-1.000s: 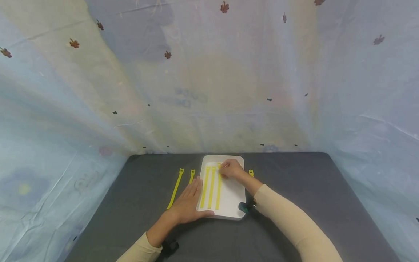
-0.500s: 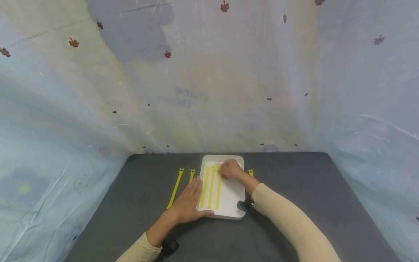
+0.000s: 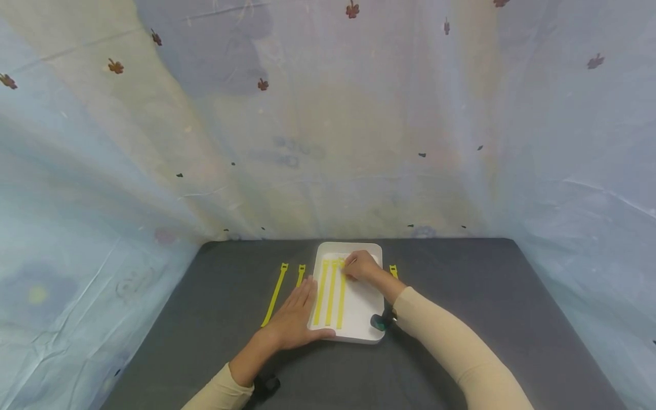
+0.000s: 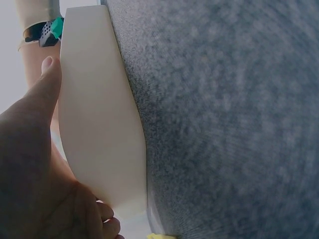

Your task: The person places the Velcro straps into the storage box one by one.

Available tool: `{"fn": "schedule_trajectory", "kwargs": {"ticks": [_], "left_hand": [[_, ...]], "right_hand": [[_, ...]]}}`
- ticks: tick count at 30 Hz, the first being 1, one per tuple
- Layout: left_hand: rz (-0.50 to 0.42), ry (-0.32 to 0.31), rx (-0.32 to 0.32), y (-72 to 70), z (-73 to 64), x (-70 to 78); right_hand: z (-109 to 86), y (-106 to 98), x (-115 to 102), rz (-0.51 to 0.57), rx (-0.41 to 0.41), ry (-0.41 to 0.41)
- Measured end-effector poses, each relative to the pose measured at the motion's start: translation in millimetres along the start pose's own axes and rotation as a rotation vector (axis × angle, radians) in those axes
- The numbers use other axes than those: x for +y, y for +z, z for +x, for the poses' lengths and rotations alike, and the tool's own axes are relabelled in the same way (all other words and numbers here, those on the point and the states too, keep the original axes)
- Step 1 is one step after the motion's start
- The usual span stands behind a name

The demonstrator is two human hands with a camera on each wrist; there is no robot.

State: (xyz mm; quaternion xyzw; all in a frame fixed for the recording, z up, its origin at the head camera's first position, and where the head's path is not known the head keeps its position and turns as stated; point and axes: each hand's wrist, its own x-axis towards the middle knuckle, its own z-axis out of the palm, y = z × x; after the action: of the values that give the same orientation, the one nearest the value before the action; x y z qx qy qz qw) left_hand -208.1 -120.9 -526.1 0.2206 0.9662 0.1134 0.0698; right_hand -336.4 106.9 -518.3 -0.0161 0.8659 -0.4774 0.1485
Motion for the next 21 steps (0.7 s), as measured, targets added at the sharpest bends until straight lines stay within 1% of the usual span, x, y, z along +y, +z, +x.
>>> {"fn": "schedule_trajectory", "kwargs": {"ticks": [5,11,16,21], "left_hand": [[0.007,0.002,0.002,0.3,0.3,0.1],[0.009,0.001,0.002,0.8,0.3,0.1],[0.007,-0.002,-0.003,0.9,0.7,0.2],[0.012,-0.004,-0.001,0.9,0.9,0.4]], "right_hand": [[-0.4,-0.8,0.2,-0.034,0.002,-0.007],[-1.0,-0.8,0.7,-0.039,-0.003,-0.027],[-0.7,-0.2,0.3,-0.058,0.000,-0.027],[-0.9,0.2,-0.9,-0.076,0.009,-0.003]]}}
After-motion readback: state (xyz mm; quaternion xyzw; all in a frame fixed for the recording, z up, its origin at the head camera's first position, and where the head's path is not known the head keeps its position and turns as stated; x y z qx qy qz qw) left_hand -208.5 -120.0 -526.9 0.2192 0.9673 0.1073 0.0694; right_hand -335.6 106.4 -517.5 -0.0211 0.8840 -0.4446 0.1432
